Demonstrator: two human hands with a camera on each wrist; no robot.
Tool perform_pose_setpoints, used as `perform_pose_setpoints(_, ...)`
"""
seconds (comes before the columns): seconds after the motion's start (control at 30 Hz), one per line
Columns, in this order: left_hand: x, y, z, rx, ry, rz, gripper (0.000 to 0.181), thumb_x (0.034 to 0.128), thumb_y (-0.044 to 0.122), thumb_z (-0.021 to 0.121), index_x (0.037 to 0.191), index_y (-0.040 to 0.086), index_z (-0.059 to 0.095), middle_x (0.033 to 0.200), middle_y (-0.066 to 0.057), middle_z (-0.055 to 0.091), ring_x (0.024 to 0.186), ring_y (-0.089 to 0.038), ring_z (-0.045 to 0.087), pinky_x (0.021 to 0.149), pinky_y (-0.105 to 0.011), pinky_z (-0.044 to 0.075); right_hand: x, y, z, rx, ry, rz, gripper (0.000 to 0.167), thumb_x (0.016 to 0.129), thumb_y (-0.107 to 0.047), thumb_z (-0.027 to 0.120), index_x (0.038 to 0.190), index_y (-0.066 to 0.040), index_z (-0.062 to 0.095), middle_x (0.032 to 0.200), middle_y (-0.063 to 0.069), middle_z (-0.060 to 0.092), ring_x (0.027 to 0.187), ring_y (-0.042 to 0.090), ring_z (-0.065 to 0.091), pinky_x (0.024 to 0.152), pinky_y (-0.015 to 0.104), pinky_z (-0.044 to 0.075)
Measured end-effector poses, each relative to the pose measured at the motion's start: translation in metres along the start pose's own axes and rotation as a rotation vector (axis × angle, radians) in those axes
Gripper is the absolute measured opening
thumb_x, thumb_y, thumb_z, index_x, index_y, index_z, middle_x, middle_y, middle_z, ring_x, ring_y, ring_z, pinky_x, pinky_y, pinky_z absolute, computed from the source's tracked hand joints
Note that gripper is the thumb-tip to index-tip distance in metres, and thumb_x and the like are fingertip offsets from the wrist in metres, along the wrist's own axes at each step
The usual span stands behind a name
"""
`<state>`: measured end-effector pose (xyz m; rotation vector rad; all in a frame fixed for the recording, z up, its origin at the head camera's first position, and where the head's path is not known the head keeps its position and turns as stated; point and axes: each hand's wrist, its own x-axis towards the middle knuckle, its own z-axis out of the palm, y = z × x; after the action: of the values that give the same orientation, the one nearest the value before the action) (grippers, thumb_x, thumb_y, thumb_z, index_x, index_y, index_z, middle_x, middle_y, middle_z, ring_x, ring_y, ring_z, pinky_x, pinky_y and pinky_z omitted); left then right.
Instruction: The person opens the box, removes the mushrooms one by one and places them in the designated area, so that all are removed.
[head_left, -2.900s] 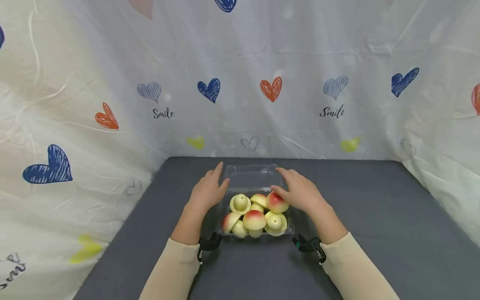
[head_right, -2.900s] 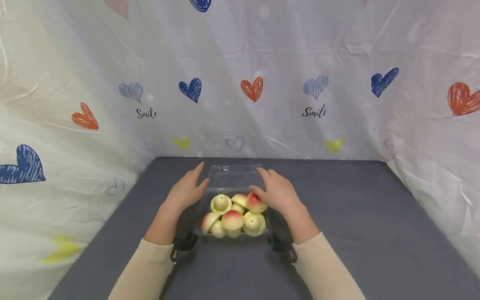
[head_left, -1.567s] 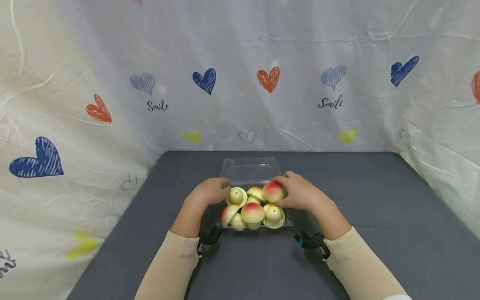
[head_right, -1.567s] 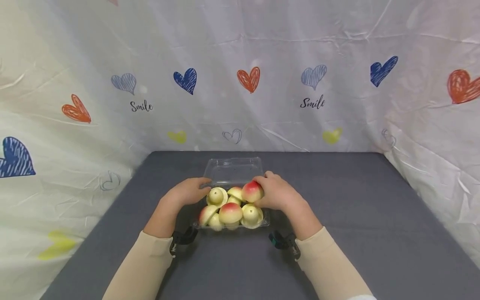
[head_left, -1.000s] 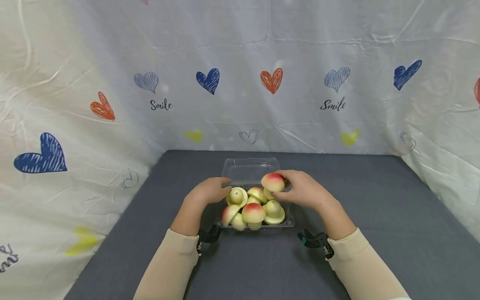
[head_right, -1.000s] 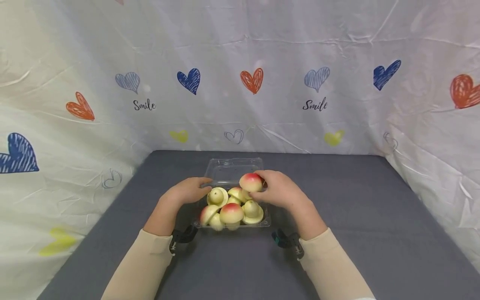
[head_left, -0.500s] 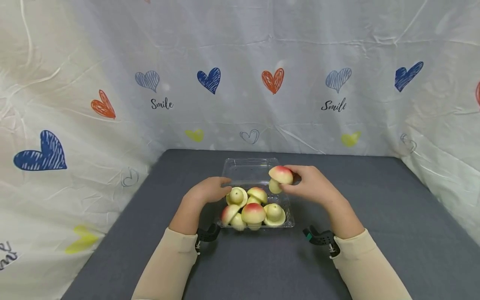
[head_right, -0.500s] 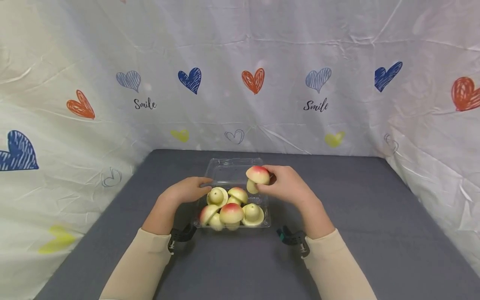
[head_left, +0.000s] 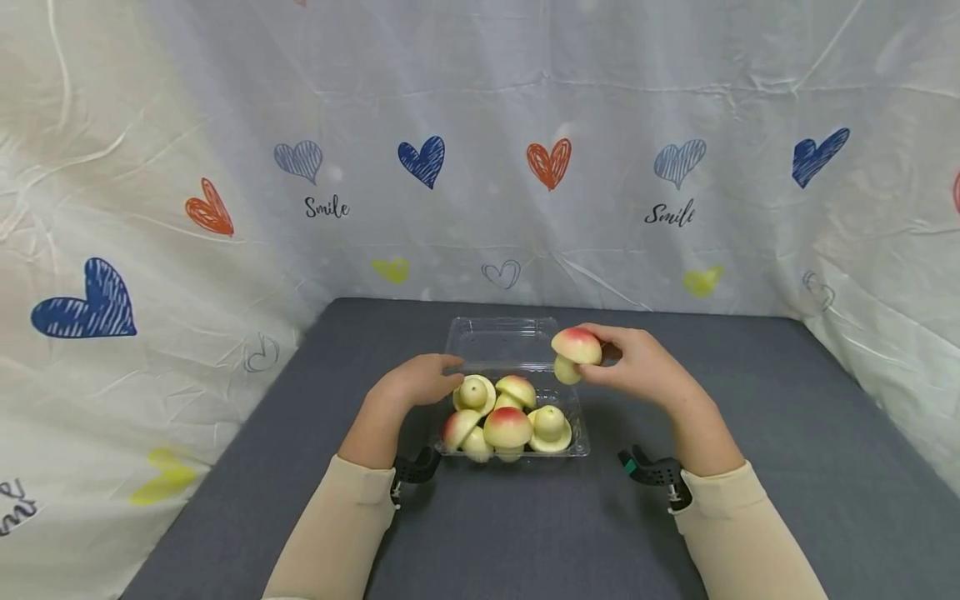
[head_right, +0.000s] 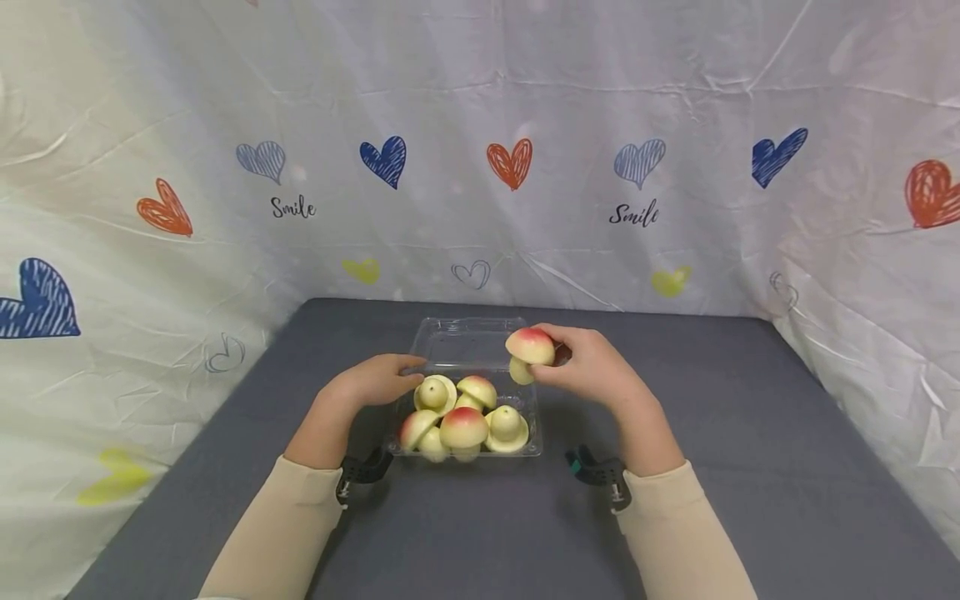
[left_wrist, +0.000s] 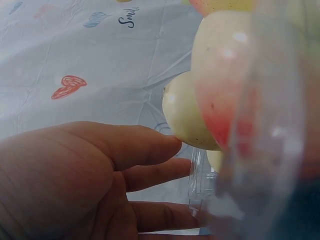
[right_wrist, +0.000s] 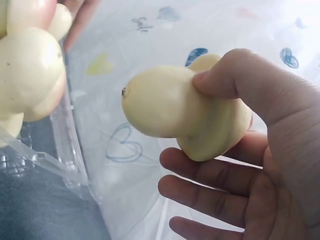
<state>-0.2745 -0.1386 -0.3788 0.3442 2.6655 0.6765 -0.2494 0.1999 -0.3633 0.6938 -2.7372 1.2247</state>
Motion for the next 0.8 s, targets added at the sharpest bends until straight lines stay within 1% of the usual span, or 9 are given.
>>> perform_pose_setpoints(0.17,0.001,-0.002,0.001,0.004,-0.003,0.008,0.052,0.1096,0.03,0.049,0.157,0.011,0.044,0.158,-0.015,0.044,0.143,-0.039,0.041,0.109,-0.056,0.04,-0.002,0.004,-0.005,0.006,-0.003,0.007,0.054,0.089,-0.022,0.081,0.139,-0.01,0.065,0.116,0.005,0.071,0.098,0.018,0.067,0.083,0.036,0.055)
perform_pose_setpoints(0.4,0.003,-0.003,0.001,0.009,-0.006,0.011,0.053,0.1095,0.031,0.049,0.158,0.011,0.042,0.159,-0.014,0.042,0.144,-0.039,0.04,0.11,-0.056,0.039,-0.003,0.01,-0.013,0.015,-0.004,0.026,0.061,0.089,-0.02,0.08,0.145,-0.008,0.059,0.121,0.01,0.07,0.102,0.026,0.067,0.084,0.036,0.055)
perform_pose_setpoints(0.53,0.002,-0.002,0.0,0.01,-0.013,0.008,0.054,0.1094,0.032,0.05,0.159,0.011,0.041,0.159,-0.014,0.041,0.145,-0.038,0.039,0.11,-0.056,0.038,-0.002,0.015,-0.017,0.084,-0.013,0.023,0.06,0.091,-0.016,0.078,0.146,-0.005,0.057,0.123,0.013,0.068,0.102,0.025,0.066,0.084,0.033,0.054)
perform_pose_setpoints(0.63,0.003,-0.002,0.001,0.012,-0.017,0.011,0.055,0.1094,0.033,0.049,0.159,0.011,0.041,0.16,-0.014,0.041,0.145,-0.038,0.039,0.11,-0.056,0.038,-0.002,0.02,-0.02,0.161,-0.026,0.025,0.058,0.092,-0.01,0.075,0.147,-0.004,0.055,0.125,0.014,0.066,0.104,0.023,0.065,0.086,0.03,0.053)
perform_pose_setpoints(0.7,0.003,-0.002,0.001,0.014,-0.018,0.013,0.055,0.1094,0.033,0.049,0.159,0.011,0.041,0.16,-0.014,0.041,0.145,-0.038,0.039,0.11,-0.056,0.038,-0.003,0.024,-0.022,0.193,-0.031,0.031,0.059,0.093,-0.009,0.075,0.148,-0.004,0.054,0.126,0.014,0.065,0.104,0.022,0.064,0.086,0.028,0.053)
perform_pose_setpoints(0.8,0.003,-0.003,0.002,0.016,-0.017,0.014,0.054,0.1095,0.033,0.049,0.159,0.011,0.041,0.159,-0.014,0.041,0.145,-0.038,0.039,0.11,-0.056,0.038,-0.003,0.028,-0.024,0.212,-0.039,0.038,0.059,0.094,-0.008,0.073,0.149,-0.003,0.052,0.126,0.016,0.065,0.105,0.022,0.064,0.086,0.029,0.053)
